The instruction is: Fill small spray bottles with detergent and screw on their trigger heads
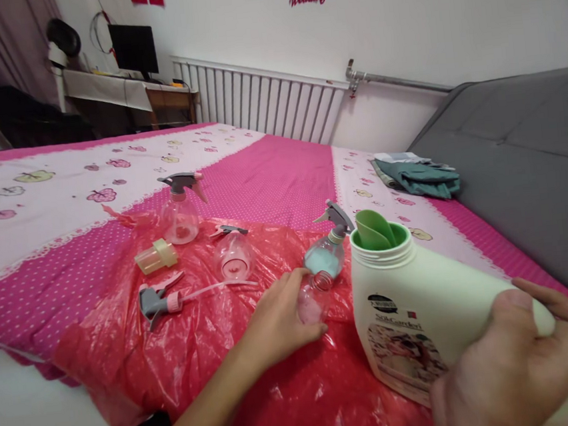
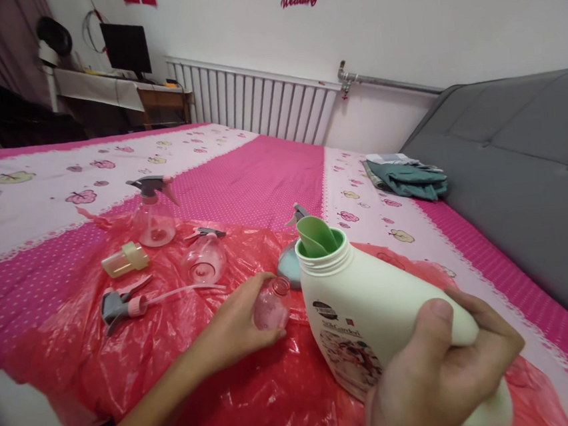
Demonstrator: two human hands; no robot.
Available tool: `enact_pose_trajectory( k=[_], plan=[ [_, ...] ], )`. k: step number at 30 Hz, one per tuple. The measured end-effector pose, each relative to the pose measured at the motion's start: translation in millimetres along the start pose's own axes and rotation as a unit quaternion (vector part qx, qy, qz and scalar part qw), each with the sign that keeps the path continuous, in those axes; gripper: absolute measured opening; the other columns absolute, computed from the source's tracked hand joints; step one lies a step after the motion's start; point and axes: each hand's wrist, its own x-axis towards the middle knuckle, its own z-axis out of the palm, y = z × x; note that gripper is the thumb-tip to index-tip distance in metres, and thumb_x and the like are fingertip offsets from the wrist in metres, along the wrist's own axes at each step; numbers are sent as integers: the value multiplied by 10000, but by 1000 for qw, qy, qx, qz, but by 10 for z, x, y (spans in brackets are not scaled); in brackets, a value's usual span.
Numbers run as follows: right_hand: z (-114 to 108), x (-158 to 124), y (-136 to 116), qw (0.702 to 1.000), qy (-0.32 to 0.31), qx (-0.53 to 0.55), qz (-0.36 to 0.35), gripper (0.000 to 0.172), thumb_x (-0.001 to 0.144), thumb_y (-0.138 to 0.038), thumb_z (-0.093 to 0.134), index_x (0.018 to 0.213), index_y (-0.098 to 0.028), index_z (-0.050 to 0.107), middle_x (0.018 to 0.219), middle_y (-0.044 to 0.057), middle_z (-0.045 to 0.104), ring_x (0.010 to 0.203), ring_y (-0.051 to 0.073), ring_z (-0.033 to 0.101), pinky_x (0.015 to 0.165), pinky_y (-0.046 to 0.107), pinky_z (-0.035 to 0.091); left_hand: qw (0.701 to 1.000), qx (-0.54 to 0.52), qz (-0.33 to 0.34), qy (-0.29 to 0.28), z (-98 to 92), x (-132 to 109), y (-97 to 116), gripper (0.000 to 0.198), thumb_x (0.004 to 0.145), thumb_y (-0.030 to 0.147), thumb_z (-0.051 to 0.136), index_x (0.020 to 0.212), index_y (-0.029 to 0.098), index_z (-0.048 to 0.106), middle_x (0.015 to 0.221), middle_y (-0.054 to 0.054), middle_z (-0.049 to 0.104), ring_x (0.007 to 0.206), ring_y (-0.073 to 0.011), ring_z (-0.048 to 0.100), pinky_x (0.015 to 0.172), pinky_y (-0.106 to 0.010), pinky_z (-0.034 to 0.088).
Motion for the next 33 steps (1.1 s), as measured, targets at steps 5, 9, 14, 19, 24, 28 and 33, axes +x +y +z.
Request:
enact_pose_trajectory(
  k=[5,9,14,19,24,28,33],
  plan=[
    [-3,2,0,1000,2,-3,-1,341,686,-433,609,979,-263,571,1096,92,622,1154,398,604,1059,655,444,1000,-2,4,5,12,3,-23,602,788,337,741,1339,240,521,1313,-117,644,1224,-338,626,1038,-496,501],
    [-16,7,9,1000,2,-3,2,348,697,-441,609,994,-263,577,1115,92,625,1170,404,597,1051,666,446,1000,2,4,5,13,5,-22,592,786,334,743,1329,238,530,1302,-117,647,1214,-340,631,1024,-496,509],
    [-12,4,26,1000,-1,-2,-6,357,702,-450,612,998,-255,575,1119,100,619,1164,414,595,1037,684,440,1000,3,4,4,7,4,-11,599,787,329,741,1335,230,519,1304,-116,645,1234,-337,625,1049,-499,500],
    [-5,4,14,1000,0,-3,-4,358,701,-453,610,995,-254,573,1110,101,619,1154,416,600,1033,686,445,1000,4,-4,-1,8,2,-12,645,766,333,766,1352,252,509,1333,-110,638,1251,-339,620,1067,-496,493],
    [-6,7,1,1000,-1,-1,-1,358,689,-452,611,988,-260,571,1104,93,623,1154,401,606,1048,667,451,1000,3,1,2,15,4,-10,620,782,345,750,1349,252,516,1322,-112,643,1246,-341,622,1062,-499,497],
    [-1,6,-5,1000,4,-4,-2,341,692,-445,610,977,-262,571,1108,85,626,1154,384,610,1047,641,457,1000,0,1,0,3,1,9,600,788,337,745,1338,243,526,1300,-118,651,1229,-345,626,1050,-506,499],
    [-6,-5,-17,1000,2,-5,0,342,700,-438,617,988,-258,579,1121,91,625,1165,384,603,1049,633,454,1000,-10,-1,-1,-12,-7,25,604,789,332,748,1342,247,521,1317,-120,645,1244,-350,623,1050,-506,500]
  ],
)
